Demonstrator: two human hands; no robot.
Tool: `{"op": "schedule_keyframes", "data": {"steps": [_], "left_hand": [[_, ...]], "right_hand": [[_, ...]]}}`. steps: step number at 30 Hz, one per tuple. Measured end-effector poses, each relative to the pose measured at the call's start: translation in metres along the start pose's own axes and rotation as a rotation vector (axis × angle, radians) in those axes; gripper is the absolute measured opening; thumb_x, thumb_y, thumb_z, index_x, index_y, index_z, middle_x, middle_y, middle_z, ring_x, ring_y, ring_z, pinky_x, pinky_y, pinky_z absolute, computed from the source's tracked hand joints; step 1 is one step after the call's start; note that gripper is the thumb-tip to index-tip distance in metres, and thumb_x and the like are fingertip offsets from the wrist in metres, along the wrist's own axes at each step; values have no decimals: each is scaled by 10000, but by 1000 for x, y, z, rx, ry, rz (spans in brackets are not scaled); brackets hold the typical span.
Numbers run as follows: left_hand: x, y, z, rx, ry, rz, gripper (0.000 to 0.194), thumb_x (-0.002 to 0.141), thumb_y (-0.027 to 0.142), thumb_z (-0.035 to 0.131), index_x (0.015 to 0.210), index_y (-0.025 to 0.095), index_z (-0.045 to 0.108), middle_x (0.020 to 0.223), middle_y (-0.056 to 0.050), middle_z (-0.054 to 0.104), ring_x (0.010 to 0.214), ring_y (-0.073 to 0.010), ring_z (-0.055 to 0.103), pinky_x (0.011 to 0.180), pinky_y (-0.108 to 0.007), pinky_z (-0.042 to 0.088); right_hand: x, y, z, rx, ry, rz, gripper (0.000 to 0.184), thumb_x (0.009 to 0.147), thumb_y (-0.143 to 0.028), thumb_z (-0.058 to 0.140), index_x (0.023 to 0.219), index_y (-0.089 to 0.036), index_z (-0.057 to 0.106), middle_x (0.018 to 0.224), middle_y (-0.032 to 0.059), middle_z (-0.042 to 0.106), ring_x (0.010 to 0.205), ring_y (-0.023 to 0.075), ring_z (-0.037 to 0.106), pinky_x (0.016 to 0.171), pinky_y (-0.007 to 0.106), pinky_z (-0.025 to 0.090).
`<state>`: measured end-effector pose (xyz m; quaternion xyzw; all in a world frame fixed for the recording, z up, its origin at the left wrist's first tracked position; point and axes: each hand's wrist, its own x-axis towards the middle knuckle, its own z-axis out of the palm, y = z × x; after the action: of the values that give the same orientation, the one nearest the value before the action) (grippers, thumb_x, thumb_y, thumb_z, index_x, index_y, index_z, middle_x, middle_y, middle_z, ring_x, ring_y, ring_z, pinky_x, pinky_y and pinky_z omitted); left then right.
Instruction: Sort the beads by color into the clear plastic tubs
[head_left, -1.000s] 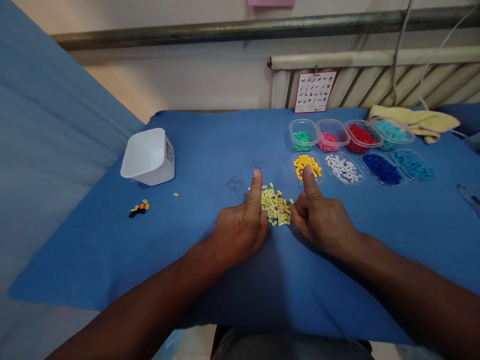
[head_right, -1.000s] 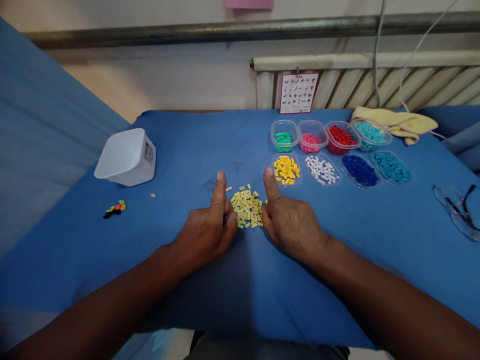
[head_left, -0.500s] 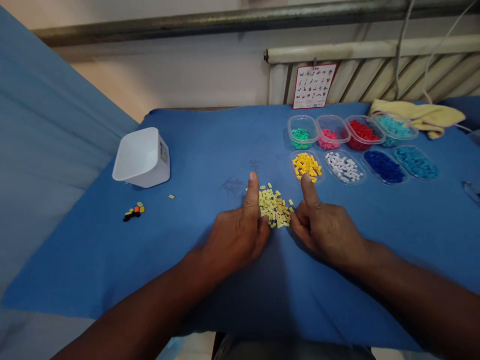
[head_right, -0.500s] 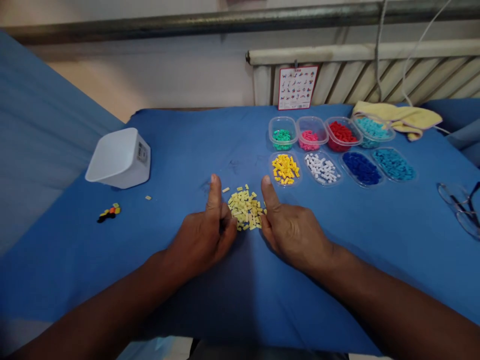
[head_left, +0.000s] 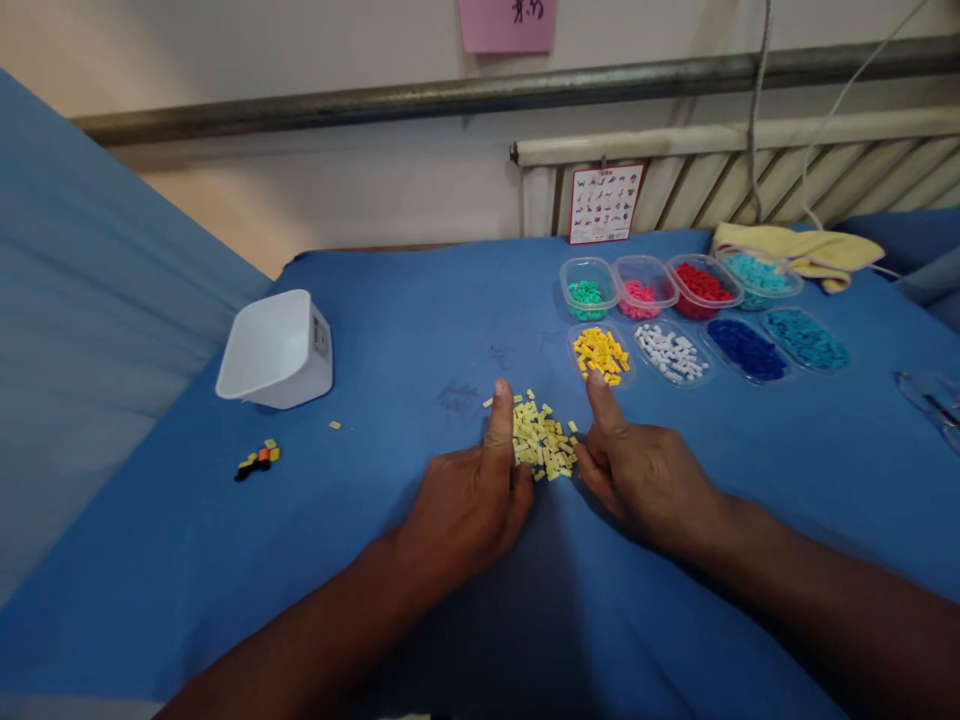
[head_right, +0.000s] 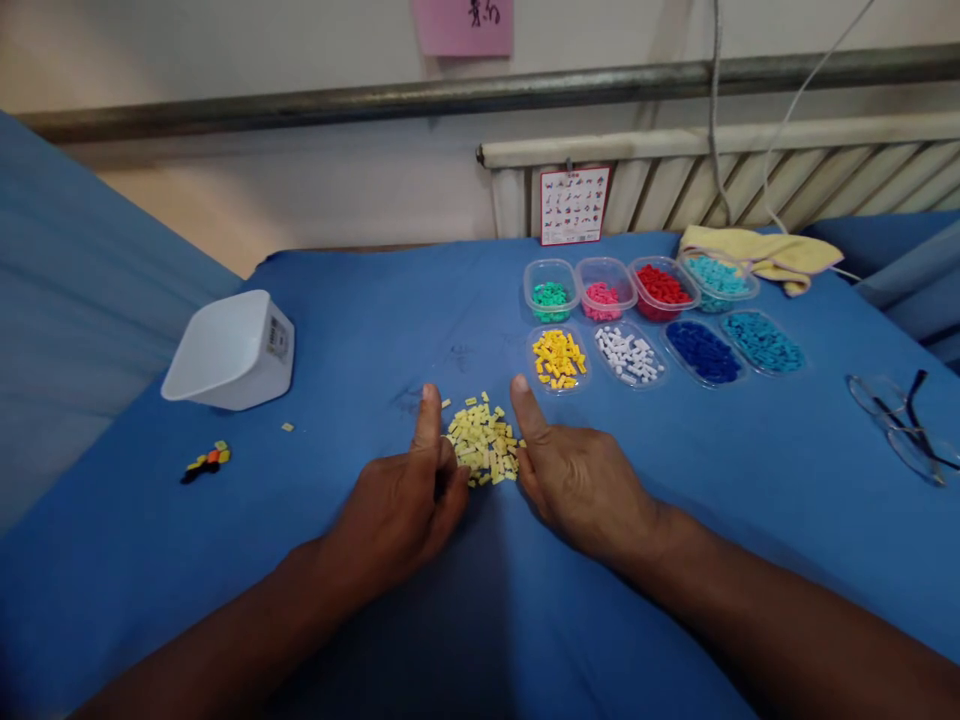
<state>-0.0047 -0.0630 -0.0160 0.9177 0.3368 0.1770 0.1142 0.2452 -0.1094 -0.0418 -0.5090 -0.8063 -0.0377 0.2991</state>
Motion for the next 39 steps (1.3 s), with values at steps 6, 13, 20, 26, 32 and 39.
{"op": "schedule_keyframes", "data": {"steps": [6, 13, 20, 26, 32, 39], "left_hand": [[6, 0, -10, 97, -9, 5, 785, 1145, 271, 455, 1775, 128, 9, 992, -69, 766, 744, -231, 727, 673, -351, 586], [10, -31, -29, 78, 14, -126, 595, 1131, 407, 565, 1649, 130, 470, 1593, -185, 607, 1448, -331, 643, 1144, -505, 610], [7, -42, -21, -105, -214, -27, 768, 1017, 380, 801, 1663, 110, 486, 1688, -182, 538, 1564, -324, 535, 1333, -522, 440], [20, -35, -3, -251, -19, 103, 354, 1113, 245, 647, 1447, 133, 684, 1365, -133, 739, 1281, -222, 701, 1138, -396, 587], [26, -47, 0, -174, 124, -44, 459, 1145, 405, 590, 1510, 133, 653, 1539, -170, 668, 1459, -277, 614, 1267, -513, 491], [31, -16, 9, -85, -293, 34, 854, 1134, 694, 454, 1779, 156, 304, 1855, -192, 189, 1743, -336, 198, 1411, -585, 249]], "right_hand": [[3, 3, -3, -13, -33, 25, 894, 1100, -189, 518, 1802, -115, -30, 770, -23, 738, 563, 197, 638, 559, 322, 453], [0, 18, -23, 190, -159, 116, 560, 1102, -361, 622, 1630, -211, 509, 1302, 149, 784, 889, 242, 787, 734, 383, 637], [2, 23, -20, 356, -299, 47, 530, 986, -254, 792, 1495, -198, 655, 1432, 162, 745, 1203, 297, 768, 981, 444, 666], [16, 24, 8, 444, -123, 65, 242, 1067, -195, 669, 1293, -188, 754, 1153, 106, 807, 1027, 228, 777, 910, 386, 652], [9, 36, 10, 487, 5, 160, 163, 1085, -258, 660, 1191, -227, 781, 1087, 67, 832, 986, 222, 791, 902, 395, 636], [7, 33, 5, 501, 21, 153, 207, 1082, -254, 615, 1191, -230, 790, 1070, 70, 836, 988, 227, 788, 906, 401, 628]]}}
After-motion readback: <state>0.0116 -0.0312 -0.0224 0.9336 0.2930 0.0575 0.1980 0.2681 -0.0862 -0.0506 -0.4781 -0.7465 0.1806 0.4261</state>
